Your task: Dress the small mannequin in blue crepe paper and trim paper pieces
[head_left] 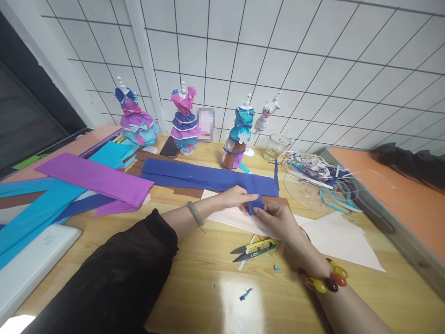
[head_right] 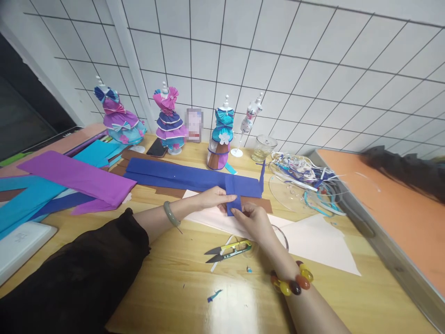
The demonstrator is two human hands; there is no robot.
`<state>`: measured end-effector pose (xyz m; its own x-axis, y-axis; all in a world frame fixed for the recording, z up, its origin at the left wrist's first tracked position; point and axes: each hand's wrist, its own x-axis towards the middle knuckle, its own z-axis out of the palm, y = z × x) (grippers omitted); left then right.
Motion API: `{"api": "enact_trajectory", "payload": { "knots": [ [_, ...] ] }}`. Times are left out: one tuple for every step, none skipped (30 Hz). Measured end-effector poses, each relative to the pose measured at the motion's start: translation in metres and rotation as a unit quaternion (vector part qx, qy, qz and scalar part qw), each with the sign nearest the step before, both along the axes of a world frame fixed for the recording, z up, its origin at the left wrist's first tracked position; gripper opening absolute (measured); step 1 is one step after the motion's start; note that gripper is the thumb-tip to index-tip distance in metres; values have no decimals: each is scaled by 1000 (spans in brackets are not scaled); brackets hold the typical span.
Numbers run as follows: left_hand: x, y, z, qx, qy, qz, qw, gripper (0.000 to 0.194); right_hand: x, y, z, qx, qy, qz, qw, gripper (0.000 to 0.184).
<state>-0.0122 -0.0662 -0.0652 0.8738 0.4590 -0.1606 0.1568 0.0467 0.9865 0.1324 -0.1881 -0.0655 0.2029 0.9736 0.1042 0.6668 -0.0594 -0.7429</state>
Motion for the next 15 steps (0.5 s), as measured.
{"api": "enact_trajectory", "payload": {
  "knots": [
    [0, 0, 0, 12, 1, -5, 1000, 51, 0, 0, -1, -1, -5, -3, 1000, 39],
    [0, 0, 0, 25, 1, -11, 1000, 50, 1, 0, -2, -2, -8, -4, 1000, 39],
    [-1, -1, 1, 37, 0, -18, 999, 49, 1, 0, -3, 0, -6, -3, 1000, 38],
    [-1, -1, 1, 47, -1, -25, 999, 47, 2, 1, -4, -1, 0, 1, 1000, 38],
    [-1, -1, 1, 55, -2, -29, 998, 46, 3, 1, -5, -2, 6, 6, 1000, 38],
    [-2, -1, 1, 60, -1, -31, 998, 44, 3, 1, -6, -3, 13, 11, 1000, 38],
    [-2, -1, 2, 64, 1, -30, 997, 44, 4, 1, -6, -4, 19, 13, 1000, 38],
    [-2, -2, 2, 68, 3, -27, 997, 43, 4, 1, -6, -6, 25, 13, 1000, 38],
    [-2, -2, 2, 70, 4, -24, 997, 43, 4, 1, -6, -9, 30, 10, 999, 38],
    [-2, -2, 2, 70, 3, -20, 997, 42, 3, 1, -4, -13, 38, 4, 999, 39],
    [-2, -2, 2, 68, 2, -17, 998, 41, 3, 0, -2, -18, 48, -3, 999, 39],
    [-2, -1, 1, 64, 2, -13, 998, 40, 2, 0, 0, -24, 62, -9, 998, 40],
    [-1, -1, 1, 58, 2, -8, 998, 40, 1, 0, 2, -31, 78, -15, 996, 41],
    [-1, -1, 1, 51, 2, -3, 999, 39, 0, 0, 5, -35, 93, -20, 995, 42],
    [-1, -1, 1, 42, 1, 1, 999, 39, -1, 0, 7, -38, 109, -26, 993, 42]
  ]
}}
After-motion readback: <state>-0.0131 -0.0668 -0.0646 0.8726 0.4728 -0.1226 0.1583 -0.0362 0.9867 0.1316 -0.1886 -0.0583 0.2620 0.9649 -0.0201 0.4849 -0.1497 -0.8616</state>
